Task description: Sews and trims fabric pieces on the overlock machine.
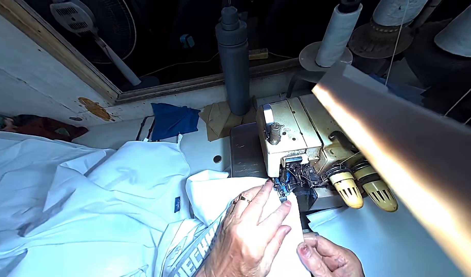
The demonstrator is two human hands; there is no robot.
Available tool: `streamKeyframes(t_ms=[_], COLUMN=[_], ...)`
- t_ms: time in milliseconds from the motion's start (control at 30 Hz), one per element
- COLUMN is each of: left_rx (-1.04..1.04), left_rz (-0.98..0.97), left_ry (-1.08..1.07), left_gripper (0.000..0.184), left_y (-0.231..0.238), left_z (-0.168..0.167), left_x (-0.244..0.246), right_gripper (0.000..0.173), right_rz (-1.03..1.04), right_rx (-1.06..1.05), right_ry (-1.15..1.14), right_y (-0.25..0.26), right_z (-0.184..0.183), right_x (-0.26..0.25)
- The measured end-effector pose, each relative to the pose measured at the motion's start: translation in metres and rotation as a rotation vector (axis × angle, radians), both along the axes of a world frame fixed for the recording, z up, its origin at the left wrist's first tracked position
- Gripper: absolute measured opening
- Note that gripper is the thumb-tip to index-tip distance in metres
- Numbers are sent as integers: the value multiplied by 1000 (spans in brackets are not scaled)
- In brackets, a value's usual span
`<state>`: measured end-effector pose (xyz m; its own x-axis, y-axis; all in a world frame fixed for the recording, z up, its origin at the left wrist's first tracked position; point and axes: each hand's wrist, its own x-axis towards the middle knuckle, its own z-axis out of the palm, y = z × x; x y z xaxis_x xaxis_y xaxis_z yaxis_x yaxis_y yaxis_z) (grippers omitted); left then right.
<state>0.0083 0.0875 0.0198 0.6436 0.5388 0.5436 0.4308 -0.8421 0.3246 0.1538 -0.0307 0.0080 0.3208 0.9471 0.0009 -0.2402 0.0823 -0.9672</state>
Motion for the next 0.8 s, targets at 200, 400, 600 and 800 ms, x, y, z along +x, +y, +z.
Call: streamKeyframes(t_ms=[200, 400, 600, 800], left_rx=[39, 125, 125, 136], left_rz=[45, -35, -71, -27], left_ry=[-33, 42, 98, 125], left_gripper=[21, 17, 27, 30], left_y=[-1, 3, 1, -3], left_z=[-1, 4, 5, 8], left_x=[1, -3, 0, 4], right_gripper=[17, 18, 20, 20], right_rz=[-38, -4, 4, -43], right_rx=[16, -51, -47, 10], right_ry=[-94, -24, -11, -134], right_y=[8, 8, 9, 6], right_z=[5, 4, 10, 4], right_x=[5, 5, 6, 5])
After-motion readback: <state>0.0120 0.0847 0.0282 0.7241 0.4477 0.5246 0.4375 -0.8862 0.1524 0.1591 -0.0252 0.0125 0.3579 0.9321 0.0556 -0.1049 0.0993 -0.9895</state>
